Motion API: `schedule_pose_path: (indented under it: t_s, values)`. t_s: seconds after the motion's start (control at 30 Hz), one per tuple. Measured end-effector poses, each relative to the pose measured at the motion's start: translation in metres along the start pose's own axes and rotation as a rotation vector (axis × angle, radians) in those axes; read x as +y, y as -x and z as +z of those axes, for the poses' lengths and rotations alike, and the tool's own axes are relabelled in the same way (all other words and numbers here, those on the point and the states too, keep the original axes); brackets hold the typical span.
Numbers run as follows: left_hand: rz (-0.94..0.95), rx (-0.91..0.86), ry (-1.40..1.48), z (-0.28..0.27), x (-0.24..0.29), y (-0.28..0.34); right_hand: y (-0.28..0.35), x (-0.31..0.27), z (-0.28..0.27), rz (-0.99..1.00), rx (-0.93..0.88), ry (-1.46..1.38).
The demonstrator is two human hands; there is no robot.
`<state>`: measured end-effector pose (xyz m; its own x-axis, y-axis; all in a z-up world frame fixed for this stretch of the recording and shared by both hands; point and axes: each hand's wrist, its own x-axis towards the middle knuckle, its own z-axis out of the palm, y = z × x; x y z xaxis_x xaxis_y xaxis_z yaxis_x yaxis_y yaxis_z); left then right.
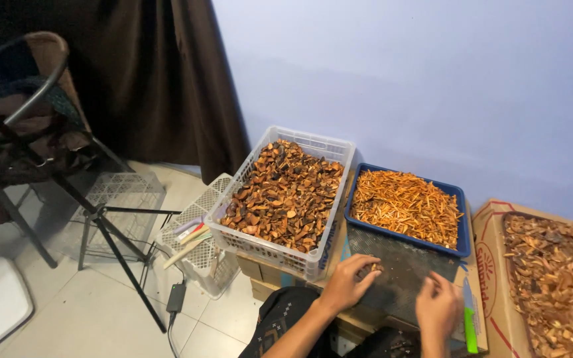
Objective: Cutting dried bark into thin strips using a small knife on a cutting board.
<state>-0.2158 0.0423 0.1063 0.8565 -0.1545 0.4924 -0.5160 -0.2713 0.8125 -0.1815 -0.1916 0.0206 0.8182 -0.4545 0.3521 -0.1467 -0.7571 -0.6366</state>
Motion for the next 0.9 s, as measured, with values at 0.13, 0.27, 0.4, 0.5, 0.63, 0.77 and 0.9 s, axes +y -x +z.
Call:
schedule_pose_path:
  t_s: [0.13,0.27,0.4,0.5,0.63,0.77,0.9]
  values:
    - [-0.441,0.016,0.369,0.041,-0.050,-0.016,-0.003,0.044,-0.018,0.249,-0.034,0.400]
    - [-0.394,0.060,0.434,0.065,-0.090,-0.028,-0.008,0.065,-0.024,0.295,-0.138,0.456]
    - [-0.473,-0.005,0.400,0.063,-0.090,-0.037,-0.018,0.078,-0.034,0.356,-0.180,0.386]
    - [-0.484,0.016,0.538,0.072,-0.109,-0.037,-0.023,0.075,-0.039,0.328,-0.297,0.427]
    - [-0.502,0.012,0.501,0.071,-0.105,-0.033,-0.020,0.069,-0.043,0.284,-0.257,0.401]
    - [-0.449,0.065,0.370,0.071,-0.106,-0.028,-0.020,0.064,-0.046,0.338,-0.290,0.370]
    - [-0.450,0.065,0.375,0.067,-0.104,-0.027,-0.011,0.016,-0.061,0.499,-0.396,0.180]
